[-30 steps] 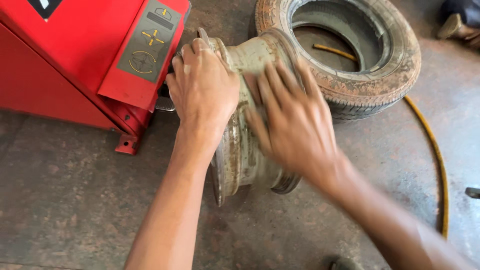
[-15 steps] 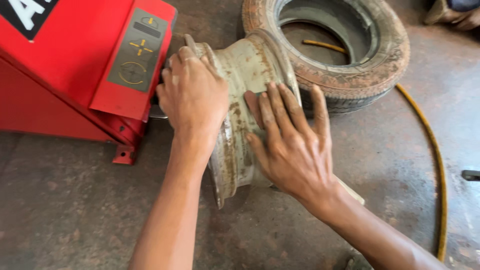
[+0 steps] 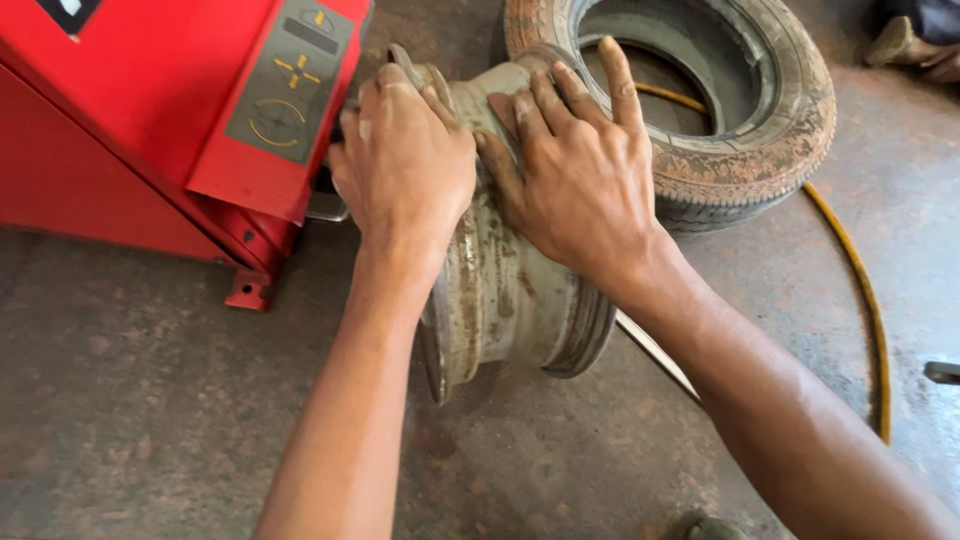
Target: The person scrubs a dirty metal wheel rim with a blue abrasive pad, rotating the rim by hand to reach different areas. The person repeatedly wipes the outer and inner surfaces of the rim while holding it steady with the other hand.
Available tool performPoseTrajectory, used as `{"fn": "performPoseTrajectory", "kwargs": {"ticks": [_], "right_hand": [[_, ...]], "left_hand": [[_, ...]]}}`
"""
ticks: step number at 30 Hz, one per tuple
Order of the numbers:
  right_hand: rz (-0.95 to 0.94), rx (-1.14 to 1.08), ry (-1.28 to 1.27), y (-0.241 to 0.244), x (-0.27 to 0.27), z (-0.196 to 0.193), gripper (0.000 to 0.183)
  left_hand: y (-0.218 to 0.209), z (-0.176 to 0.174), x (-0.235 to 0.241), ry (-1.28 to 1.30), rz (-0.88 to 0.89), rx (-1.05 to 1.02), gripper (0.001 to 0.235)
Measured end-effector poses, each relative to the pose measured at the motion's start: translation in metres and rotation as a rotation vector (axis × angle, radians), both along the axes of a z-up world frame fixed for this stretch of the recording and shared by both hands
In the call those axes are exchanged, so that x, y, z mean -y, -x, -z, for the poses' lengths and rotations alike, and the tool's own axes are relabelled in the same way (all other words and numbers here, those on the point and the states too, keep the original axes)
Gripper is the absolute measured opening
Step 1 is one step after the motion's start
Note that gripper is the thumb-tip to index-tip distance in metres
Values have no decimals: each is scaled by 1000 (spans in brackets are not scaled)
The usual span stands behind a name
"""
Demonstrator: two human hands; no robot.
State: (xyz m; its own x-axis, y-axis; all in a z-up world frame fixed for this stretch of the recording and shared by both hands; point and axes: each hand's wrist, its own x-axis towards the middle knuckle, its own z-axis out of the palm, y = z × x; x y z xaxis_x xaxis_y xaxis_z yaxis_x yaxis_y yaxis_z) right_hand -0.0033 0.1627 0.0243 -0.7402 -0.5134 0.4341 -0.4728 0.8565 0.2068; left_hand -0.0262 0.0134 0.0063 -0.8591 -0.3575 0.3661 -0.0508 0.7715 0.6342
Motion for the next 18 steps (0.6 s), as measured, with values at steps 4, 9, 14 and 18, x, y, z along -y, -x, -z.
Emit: {"fn": "performPoseTrajectory", "kwargs": {"ticks": [4,9,14,18], "right_hand": [[-27,-46,-56,-58,-11,7,57],[-93,202,-50,14,6,-7,52],[-48,406,-50,46,28,-15,56],[-50,179,154,-91,13,38,63]], "left_hand": [[2,-6,3,-50,16,16,31],[0,2,2,-186,23,-12,35],[13,3,11,-389,79,-78,37],[19,20,12,-520,141,-196,40]]}}
